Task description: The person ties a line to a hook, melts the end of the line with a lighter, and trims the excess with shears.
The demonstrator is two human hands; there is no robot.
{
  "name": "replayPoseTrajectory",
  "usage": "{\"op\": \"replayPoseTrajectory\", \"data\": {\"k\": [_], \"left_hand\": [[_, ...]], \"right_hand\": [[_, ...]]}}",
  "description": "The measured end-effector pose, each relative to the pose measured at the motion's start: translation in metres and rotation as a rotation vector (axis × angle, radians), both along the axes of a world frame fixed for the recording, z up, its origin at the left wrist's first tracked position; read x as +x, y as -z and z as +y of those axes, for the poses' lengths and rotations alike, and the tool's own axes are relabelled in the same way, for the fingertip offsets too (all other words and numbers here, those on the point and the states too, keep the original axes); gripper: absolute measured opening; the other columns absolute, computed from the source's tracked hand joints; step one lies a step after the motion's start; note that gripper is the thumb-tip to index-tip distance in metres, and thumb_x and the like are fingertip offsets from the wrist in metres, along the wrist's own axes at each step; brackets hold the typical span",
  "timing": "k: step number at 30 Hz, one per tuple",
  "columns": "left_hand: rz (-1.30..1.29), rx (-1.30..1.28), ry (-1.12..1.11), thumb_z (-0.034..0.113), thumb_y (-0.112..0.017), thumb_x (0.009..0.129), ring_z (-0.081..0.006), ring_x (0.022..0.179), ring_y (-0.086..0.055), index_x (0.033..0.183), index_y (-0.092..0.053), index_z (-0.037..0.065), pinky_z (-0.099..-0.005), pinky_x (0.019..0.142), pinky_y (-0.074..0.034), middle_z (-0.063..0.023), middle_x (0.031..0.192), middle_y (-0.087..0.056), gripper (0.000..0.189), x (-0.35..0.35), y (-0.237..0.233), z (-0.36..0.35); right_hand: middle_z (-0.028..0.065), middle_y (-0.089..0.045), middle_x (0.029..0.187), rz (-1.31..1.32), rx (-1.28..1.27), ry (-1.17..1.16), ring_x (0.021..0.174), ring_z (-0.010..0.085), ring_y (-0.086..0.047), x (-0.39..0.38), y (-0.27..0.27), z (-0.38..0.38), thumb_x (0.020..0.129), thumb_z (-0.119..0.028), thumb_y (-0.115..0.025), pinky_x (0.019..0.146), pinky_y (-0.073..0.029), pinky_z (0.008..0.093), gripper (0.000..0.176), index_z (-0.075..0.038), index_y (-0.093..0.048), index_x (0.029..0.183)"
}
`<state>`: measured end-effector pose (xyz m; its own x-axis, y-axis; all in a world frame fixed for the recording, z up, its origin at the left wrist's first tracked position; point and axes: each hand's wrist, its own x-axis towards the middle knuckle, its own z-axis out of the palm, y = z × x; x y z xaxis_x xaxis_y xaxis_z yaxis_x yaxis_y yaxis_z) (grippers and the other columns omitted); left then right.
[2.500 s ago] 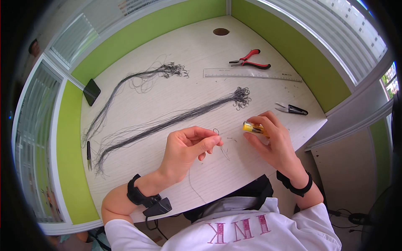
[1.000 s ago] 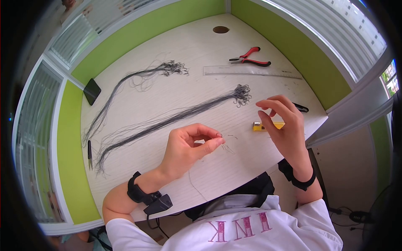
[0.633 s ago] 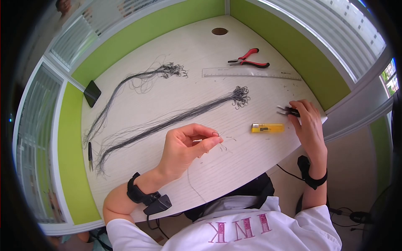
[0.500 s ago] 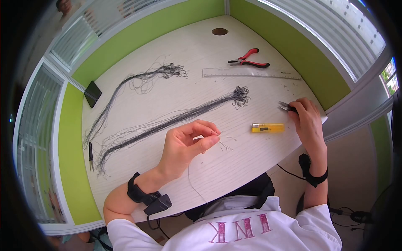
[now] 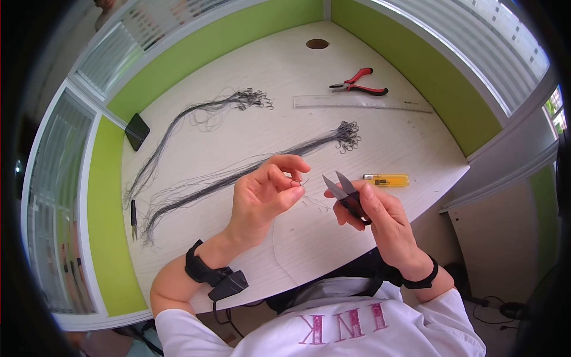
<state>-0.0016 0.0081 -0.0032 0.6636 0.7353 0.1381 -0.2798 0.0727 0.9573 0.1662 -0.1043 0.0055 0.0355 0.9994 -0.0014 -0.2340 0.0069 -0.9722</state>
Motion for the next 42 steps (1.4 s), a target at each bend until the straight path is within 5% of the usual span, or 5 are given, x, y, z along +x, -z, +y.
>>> {"op": "replayPoseTrajectory", "data": {"k": [19,42], "left_hand": [[-0.038,0.023,-0.024,-0.005,-0.056,0.074,-0.0136,0.092,-0.049,0.067,-0.053,0.008,-0.0300,0.085,-0.039,-0.0095,0.107,-0.056,0.015,-0.001,0.002,-0.001],[-0.081,0.094,0.077,-0.006,-0.055,0.073,-0.0174,0.089,-0.051,0.071,-0.050,0.007,-0.0323,0.080,-0.043,-0.0105,0.094,-0.054,0.014,-0.002,0.002,0.001]], "right_hand": [[-0.0048,-0.042,0.072,0.121,-0.188,-0.089,0.064,0.0050,-0.031,-0.023,0.003,0.009,0.096,-0.037,-0.038,0.058,-0.028,0.0192,0.036,-0.006,-0.054,0.088],[-0.0056,-0.041,0.073,0.274,-0.254,-0.140,0.062,0.0032,-0.027,-0.023,0.001,0.006,0.095,-0.035,-0.043,0.054,-0.023,0.0178,0.033,-0.005,-0.055,0.090]]}}
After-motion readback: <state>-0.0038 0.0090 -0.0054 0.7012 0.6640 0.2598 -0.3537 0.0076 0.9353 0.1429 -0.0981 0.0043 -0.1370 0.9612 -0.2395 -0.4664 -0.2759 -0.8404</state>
